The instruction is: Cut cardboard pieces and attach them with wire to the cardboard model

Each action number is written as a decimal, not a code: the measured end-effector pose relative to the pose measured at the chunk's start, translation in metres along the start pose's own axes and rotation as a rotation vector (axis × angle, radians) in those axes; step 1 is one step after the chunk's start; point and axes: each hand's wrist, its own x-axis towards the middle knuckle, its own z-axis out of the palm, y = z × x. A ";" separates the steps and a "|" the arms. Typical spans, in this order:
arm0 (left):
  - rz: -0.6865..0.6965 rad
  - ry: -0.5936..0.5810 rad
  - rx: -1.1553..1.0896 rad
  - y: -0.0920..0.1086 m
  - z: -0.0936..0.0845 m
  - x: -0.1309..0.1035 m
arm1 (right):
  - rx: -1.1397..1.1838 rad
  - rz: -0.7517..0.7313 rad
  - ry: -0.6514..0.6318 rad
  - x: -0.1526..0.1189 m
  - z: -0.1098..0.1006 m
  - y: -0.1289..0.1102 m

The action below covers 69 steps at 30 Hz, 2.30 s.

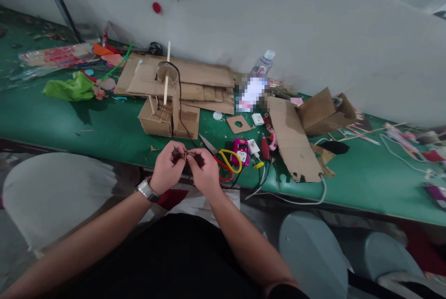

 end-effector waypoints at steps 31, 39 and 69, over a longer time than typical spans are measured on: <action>0.306 -0.166 0.148 0.007 -0.010 0.012 | 0.039 -0.237 0.112 0.003 -0.031 0.009; 0.378 -0.193 0.120 0.015 -0.010 0.008 | 0.118 -0.120 0.120 -0.001 -0.026 -0.004; 0.049 -0.218 -0.074 0.013 -0.006 0.008 | -0.329 -0.288 -0.172 -0.004 -0.038 -0.017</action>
